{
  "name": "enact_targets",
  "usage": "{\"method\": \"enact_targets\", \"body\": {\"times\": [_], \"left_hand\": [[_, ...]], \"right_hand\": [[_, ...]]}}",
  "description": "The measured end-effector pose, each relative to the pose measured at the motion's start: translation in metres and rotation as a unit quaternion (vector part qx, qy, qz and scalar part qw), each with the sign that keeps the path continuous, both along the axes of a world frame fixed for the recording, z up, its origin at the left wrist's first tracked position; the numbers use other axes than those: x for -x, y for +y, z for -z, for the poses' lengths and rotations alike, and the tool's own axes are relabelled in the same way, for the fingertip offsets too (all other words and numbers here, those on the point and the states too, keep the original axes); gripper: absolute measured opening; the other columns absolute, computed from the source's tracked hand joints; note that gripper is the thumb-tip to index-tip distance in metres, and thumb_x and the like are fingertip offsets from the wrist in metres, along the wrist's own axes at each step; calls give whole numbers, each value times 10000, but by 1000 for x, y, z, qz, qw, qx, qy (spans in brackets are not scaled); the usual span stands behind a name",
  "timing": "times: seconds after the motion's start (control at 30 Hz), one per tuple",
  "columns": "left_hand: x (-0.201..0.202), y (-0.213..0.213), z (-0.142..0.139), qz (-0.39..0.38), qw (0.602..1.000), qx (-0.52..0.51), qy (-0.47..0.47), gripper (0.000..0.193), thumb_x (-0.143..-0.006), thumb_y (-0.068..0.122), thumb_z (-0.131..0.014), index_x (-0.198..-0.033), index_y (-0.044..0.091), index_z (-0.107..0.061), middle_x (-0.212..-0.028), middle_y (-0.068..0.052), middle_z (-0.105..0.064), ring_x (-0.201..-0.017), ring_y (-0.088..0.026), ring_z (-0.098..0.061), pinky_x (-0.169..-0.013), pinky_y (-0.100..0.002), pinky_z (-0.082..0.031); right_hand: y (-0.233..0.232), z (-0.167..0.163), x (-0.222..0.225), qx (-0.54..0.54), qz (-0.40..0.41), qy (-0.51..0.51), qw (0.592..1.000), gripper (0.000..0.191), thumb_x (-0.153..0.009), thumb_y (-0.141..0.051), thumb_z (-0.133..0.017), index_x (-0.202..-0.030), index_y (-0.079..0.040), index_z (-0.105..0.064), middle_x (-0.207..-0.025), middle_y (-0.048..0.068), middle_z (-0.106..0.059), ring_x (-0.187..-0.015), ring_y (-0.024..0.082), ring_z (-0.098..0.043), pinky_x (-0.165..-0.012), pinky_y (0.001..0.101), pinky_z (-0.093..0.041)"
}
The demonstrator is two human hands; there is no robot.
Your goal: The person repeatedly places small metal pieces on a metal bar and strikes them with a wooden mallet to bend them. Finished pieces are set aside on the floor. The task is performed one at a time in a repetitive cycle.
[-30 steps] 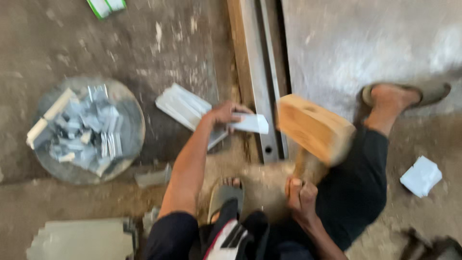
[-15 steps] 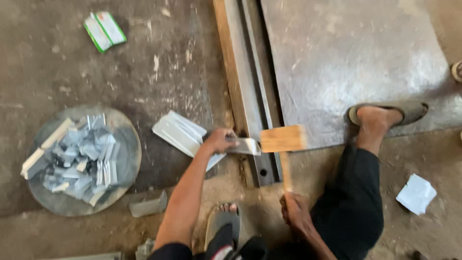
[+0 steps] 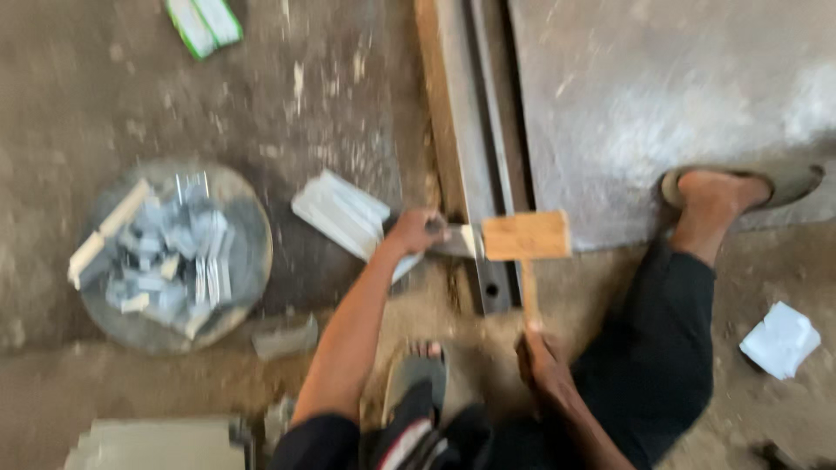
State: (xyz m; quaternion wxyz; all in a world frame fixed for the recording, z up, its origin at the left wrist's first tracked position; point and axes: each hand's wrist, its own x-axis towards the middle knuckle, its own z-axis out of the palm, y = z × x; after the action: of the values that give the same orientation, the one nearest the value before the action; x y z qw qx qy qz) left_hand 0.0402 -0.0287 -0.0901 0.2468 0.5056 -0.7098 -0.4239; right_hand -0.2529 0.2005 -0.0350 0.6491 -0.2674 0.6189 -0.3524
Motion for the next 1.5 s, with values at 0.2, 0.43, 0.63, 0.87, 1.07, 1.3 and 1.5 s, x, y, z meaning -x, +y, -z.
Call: {"method": "enact_targets", "body": {"times": [0.2,0.43,0.63,0.87,1.07,1.3,1.5], "left_hand": [[1,-2,8,-6,1000,22,-2,377,-777,380,-850,-990,85,-750,-987,-167,-756,-937,-317,-732,-855,-412,-560],[-2,12,9,-31,999,22,1,373,-790,377,-821,-1008,85,-738,-978,-179,-744,-935,-330,-735,-825,-422,-566],[-3,9,11,-22,998,53,-15,346,-772,358,-817,-957,75,-745,-931,-185,-747,-912,-348,-719,-825,-443,-536],[2,19,-12,-44,999,26,-17,300,-806,314,-798,-992,87,-737,-958,-157,-755,-932,-328,-726,-853,-434,-528],[11,32,-81,14,999,27,-17,310,-818,261,-775,-1080,106,-715,-1033,-140,-751,-1008,-322,-724,-887,-424,-552],[76,55,-124,274,950,-14,-152,771,-846,237,-731,-1542,200,-401,-1275,-210,-654,-1214,-405,-600,-988,-484,-478],[105,93,-100,-68,983,10,168,610,-903,177,-682,-1442,71,-417,-1309,-163,-627,-1189,-232,-650,-971,-361,-528]], "right_hand": [[-5,-10,3,83,-73,168,980,479,-1052,-295,-464,-633,-74,-531,-522,0,-439,-462,134,-402,-414,321,-312],[-13,-76,-15,352,-97,371,854,389,-1003,-145,-495,-652,10,-552,-552,150,-504,-458,267,-493,-475,417,-367],[-14,-57,-2,426,-133,395,803,328,-1028,-117,-503,-760,28,-626,-715,207,-623,-629,393,-620,-555,453,-466],[-21,31,48,145,-183,261,937,495,-1067,-315,-499,-686,-14,-599,-591,189,-599,-485,312,-566,-491,444,-412],[-67,0,77,74,-198,484,849,492,-1031,-441,-620,-1060,40,-718,-839,168,-686,-811,311,-666,-736,388,-514],[-98,-7,34,173,-333,166,912,275,-875,-243,-739,-1014,-7,-751,-805,62,-748,-720,128,-593,-651,363,-527],[-67,-10,9,188,16,47,981,173,-938,-179,-674,-1017,-47,-752,-832,-6,-709,-745,49,-588,-663,296,-501]]}}
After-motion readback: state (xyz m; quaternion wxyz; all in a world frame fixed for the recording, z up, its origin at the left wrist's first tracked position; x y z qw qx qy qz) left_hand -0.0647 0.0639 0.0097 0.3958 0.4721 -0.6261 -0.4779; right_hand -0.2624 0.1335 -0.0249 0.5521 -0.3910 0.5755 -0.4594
